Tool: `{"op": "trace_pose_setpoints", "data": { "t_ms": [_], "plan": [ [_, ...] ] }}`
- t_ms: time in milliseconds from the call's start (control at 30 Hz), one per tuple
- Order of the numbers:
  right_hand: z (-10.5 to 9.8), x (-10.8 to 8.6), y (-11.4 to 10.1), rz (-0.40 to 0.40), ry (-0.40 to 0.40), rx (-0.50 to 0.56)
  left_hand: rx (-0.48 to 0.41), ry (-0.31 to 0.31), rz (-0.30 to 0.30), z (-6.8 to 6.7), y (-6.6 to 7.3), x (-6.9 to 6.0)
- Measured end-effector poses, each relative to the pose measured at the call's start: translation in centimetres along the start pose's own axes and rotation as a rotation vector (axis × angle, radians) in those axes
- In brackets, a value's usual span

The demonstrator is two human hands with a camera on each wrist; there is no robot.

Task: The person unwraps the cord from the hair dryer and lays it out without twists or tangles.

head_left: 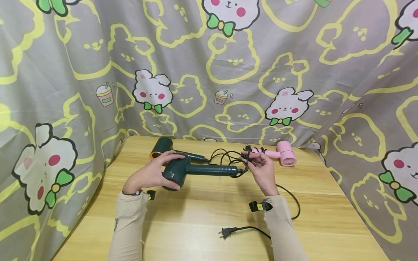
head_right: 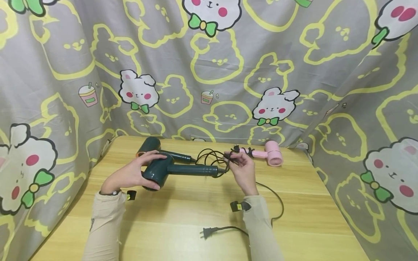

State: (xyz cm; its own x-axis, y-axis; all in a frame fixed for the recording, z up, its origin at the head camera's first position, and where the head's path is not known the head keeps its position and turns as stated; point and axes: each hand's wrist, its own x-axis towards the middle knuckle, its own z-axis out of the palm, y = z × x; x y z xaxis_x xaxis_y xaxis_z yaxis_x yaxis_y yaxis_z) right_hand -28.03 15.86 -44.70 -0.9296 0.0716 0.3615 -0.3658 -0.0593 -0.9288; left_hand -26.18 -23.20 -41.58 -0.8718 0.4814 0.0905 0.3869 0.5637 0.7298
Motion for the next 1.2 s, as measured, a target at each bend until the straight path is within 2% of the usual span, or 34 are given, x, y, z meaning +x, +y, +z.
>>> {"op": "trace_pose_setpoints", "data": {
  "t_ms": [100,300,500,767,1000,1200],
  "plan": [
    [0.1,0.1,0.1,-0.047,0.038,0.032,0.002,-0.003,-0.006,-0.1,-0.1,0.0],
    [0.0,0.0,-0.1,-0.117,0.091,0.192,0.008,-0.011,-0.020,0.0,-0.6,-0.1],
    [-0.5,-0.1,-0.7,-0.164,0.152,0.296,0.020,-0.016,-0.041,0.0,-1.3,-0.1],
    [-1.5,0.2,-1.7,-0.082,0.078,0.720,0.013,-0.005,-0.054,-0.3,-1.7,-0.2],
    [-2.6,0.2,-1.7,-0.065,-0.006,0.935,0.011,0.016,-0.052,-0.6,-2.4,-0.4],
    [-3.9,0.3,-1.7,-0.046,-0.042,1.093,0.022,0.026,-0.067,-1.0,-3.1,-0.7]
  ]
}}
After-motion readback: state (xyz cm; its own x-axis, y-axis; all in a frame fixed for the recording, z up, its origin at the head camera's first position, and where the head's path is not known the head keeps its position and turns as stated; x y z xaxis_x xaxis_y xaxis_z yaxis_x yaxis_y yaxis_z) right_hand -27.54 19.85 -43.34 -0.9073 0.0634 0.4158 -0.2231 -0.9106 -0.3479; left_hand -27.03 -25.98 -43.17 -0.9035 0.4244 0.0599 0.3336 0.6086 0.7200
